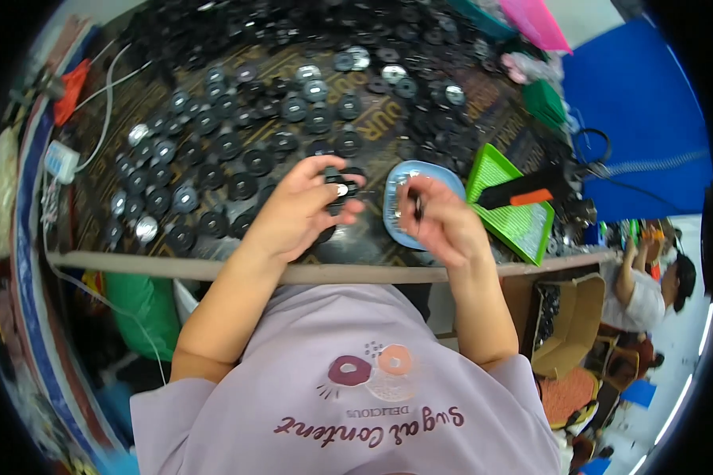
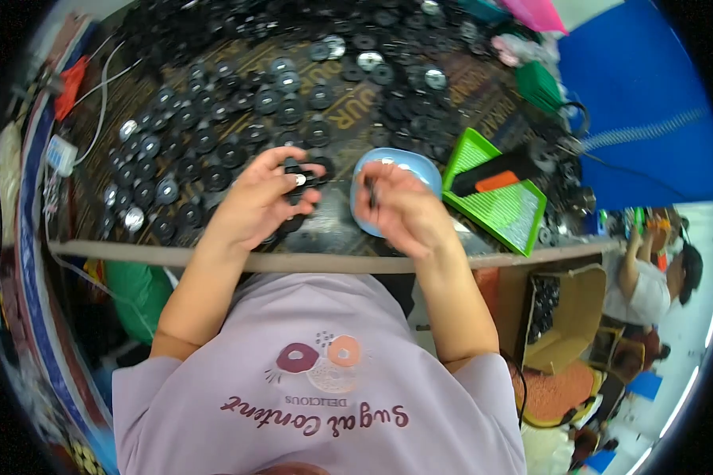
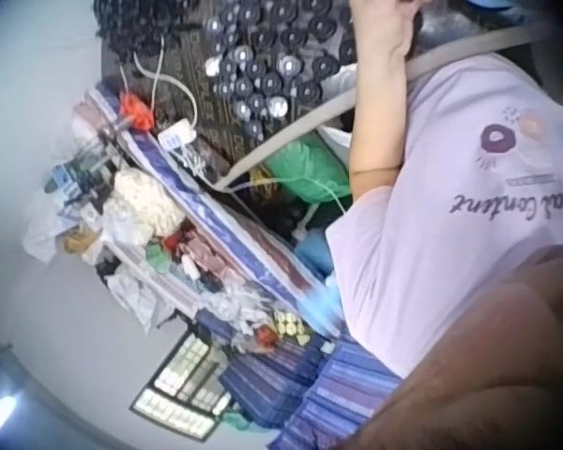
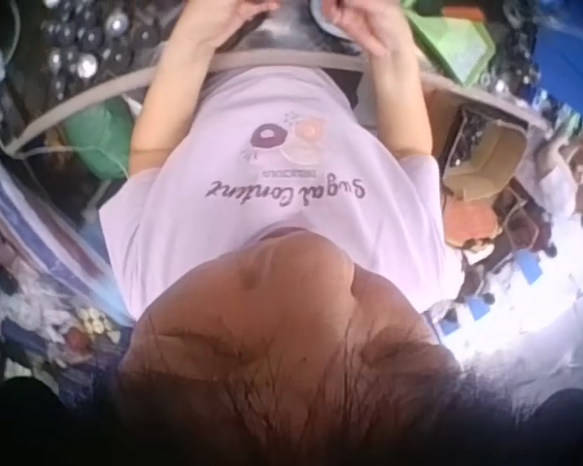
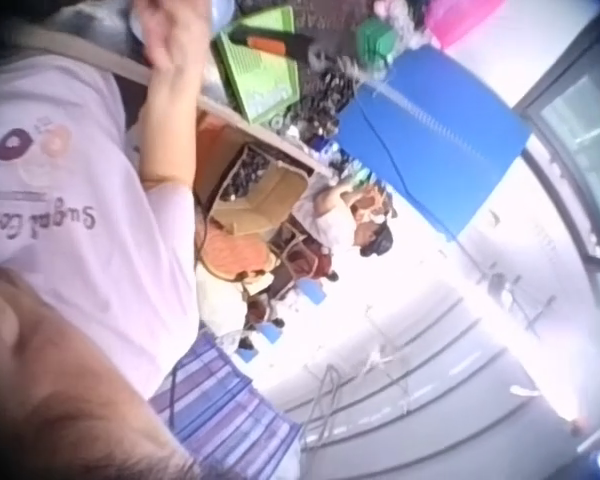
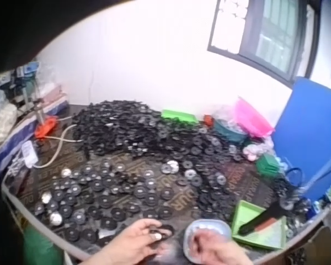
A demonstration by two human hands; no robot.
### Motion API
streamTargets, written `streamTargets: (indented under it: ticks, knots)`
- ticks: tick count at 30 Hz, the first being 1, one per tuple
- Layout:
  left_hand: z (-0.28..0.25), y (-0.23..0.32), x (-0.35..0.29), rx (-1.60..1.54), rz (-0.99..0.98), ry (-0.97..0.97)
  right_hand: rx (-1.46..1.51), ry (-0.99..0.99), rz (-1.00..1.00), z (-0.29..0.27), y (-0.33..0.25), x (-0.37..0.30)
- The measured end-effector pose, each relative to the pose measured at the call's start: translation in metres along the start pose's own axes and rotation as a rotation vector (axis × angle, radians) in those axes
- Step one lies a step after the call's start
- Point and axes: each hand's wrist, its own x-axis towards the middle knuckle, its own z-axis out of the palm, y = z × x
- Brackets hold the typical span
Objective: The person inserts small metallic pins into circular black plastic housings by hand at a workbench.
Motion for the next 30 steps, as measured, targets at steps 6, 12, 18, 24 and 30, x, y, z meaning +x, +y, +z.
streamTargets:
  ticks: [6,12,18,24,30]
  knots:
    - [-0.012,0.006,-0.016,0.07,0.019,0.087,-1.177,0.652,0.041,-0.052,-0.085,-0.11]
    - [-0.006,0.003,-0.008,0.034,-0.039,0.02,-1.764,1.558,-0.438,-0.248,-0.226,-0.175]
    - [-0.004,0.007,-0.016,0.044,-0.012,0.031,-2.006,1.652,-0.239,-0.301,-0.252,-0.171]
    - [-0.011,0.01,-0.024,0.042,0.004,0.066,-2.321,1.292,0.097,-0.179,-0.228,-0.142]
    - [-0.008,0.007,-0.013,0.011,0.006,0.042,-1.686,0.037,-0.02,0.013,-0.098,-0.076]
